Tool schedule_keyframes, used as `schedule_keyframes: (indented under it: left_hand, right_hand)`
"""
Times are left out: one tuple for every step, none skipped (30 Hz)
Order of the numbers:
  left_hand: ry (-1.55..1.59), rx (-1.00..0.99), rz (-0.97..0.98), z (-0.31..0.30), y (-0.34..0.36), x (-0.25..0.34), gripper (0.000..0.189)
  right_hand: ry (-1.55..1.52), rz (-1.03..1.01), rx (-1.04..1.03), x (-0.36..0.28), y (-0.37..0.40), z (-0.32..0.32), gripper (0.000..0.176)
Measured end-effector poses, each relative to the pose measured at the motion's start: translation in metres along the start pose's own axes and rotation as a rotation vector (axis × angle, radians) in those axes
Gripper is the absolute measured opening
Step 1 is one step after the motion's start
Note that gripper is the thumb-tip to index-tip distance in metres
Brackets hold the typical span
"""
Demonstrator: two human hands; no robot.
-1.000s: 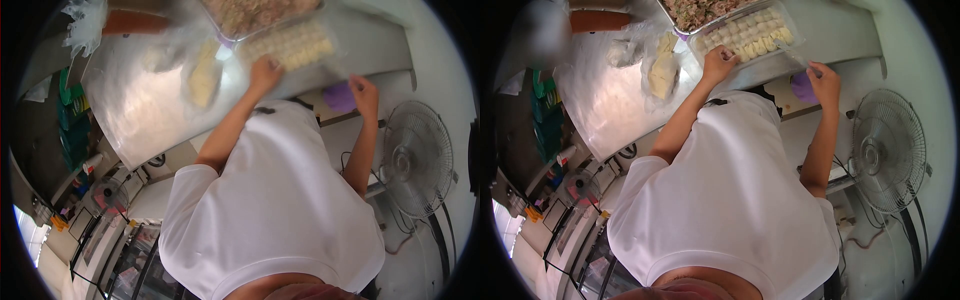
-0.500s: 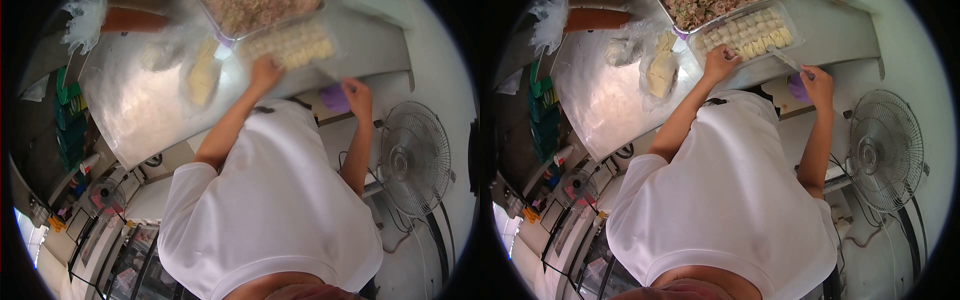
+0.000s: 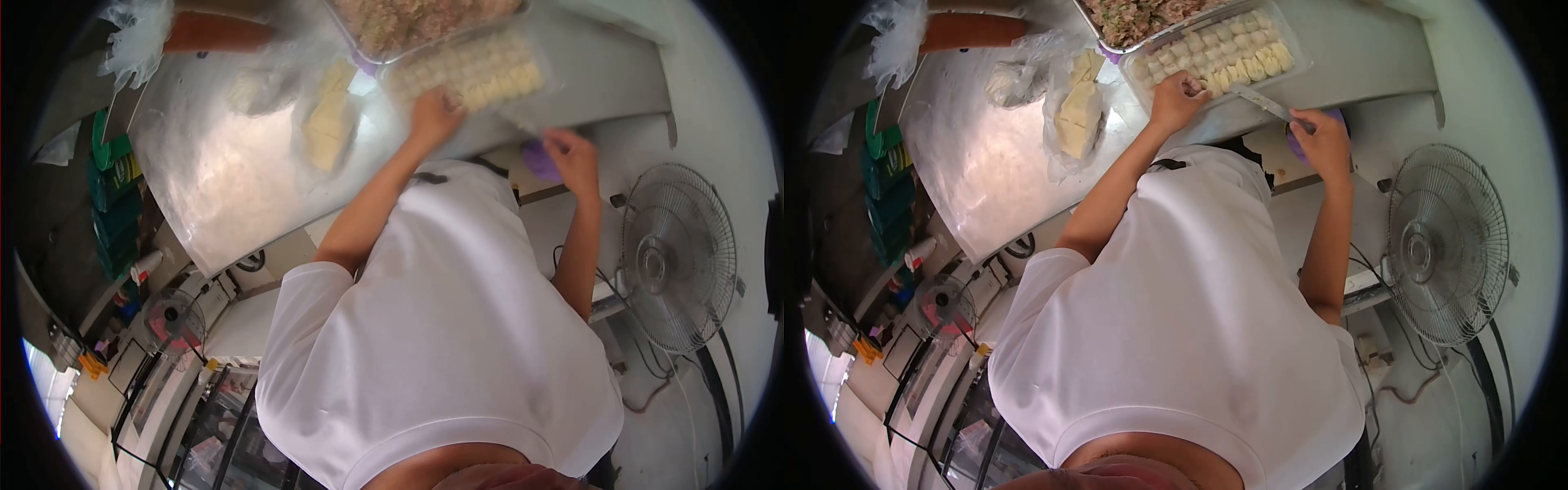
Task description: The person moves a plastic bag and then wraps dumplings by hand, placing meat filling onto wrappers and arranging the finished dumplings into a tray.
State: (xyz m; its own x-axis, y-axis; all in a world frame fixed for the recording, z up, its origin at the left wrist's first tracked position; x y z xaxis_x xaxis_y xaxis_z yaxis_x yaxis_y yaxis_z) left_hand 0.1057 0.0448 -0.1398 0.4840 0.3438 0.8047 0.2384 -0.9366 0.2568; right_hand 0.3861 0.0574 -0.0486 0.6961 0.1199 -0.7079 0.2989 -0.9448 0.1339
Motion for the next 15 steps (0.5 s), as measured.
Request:
schedule_keyframes:
  left_hand:
    - [0.0,0.002,0.0,0.002,-0.001,-0.001,0.025]
    - [0.003,-0.001,0.005,0.003,-0.002,-0.002,0.024]
    - [0.005,-0.003,0.009,0.003,-0.002,0.0,0.024]
    - [0.005,0.0,0.007,0.004,-0.001,0.002,0.024]
    - [-0.032,-0.018,-0.013,0.005,0.0,0.003,0.024]
    - [-0.068,-0.033,-0.032,0.003,0.0,0.007,0.024]
    - [-0.068,-0.025,-0.038,0.0,0.001,0.01,0.024]
    - [-0.122,-0.041,-0.031,-0.003,0.004,0.013,0.022]
    - [-0.178,-0.053,-0.028,-0.009,0.007,0.018,0.021]
    - [-0.184,-0.034,-0.042,-0.023,0.011,0.024,0.021]
    - [-0.215,0.041,-0.024,-0.04,0.018,0.032,0.018]
    - [-0.248,0.115,-0.007,-0.054,0.023,0.034,0.016]
    - [-0.263,0.244,0.05,-0.074,0.026,0.026,0.016]
    - [-0.277,0.37,0.111,-0.096,0.029,0.015,0.016]
    - [-0.295,0.456,0.081,-0.116,0.03,-0.005,0.018]
  right_hand:
    - [0.0,-0.002,-0.001,-0.005,0.0,0.0,0.025]
    - [0.003,0.036,-0.038,-0.009,0.001,0.002,0.025]
    - [0.006,0.074,-0.076,-0.01,0.001,0.004,0.025]
    - [0.005,0.071,-0.079,-0.009,0.0,0.005,0.025]
    - [-0.019,0.04,-0.078,-0.007,0.0,0.007,0.025]
    - [-0.042,0.005,-0.077,-0.006,-0.002,0.009,0.025]
    - [-0.043,-0.002,-0.084,-0.002,-0.003,0.009,0.025]
    - [-0.039,0.0,-0.076,0.002,-0.003,0.009,0.024]
    - [-0.038,-0.001,-0.07,0.006,-0.005,0.008,0.024]
    - [-0.047,-0.018,-0.085,0.002,-0.007,0.007,0.024]
    - [-0.057,0.042,-0.067,0.001,-0.006,0.003,0.025]
    - [-0.067,0.105,-0.049,0.002,-0.005,0.0,0.025]
    - [-0.077,0.094,-0.065,0.007,-0.005,0.001,0.025]
    - [-0.124,0.093,-0.043,0.014,-0.005,0.0,0.026]
    - [-0.168,0.093,-0.017,0.017,-0.005,0.0,0.027]
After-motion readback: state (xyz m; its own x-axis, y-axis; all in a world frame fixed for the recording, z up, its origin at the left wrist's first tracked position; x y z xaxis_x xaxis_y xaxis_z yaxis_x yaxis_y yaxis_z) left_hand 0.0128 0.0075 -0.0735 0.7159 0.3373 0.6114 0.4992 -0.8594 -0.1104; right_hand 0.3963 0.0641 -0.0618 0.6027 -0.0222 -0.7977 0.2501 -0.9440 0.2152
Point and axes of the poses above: each hand's wrist, its own y-axis away from the middle knuckle, its own z-axis out of the palm, x = y × z, the point moved 4 cm from there along -y, towards the middle knuckle, and after that the axes turned 6 degrees about -z, right-handed, at the moved point
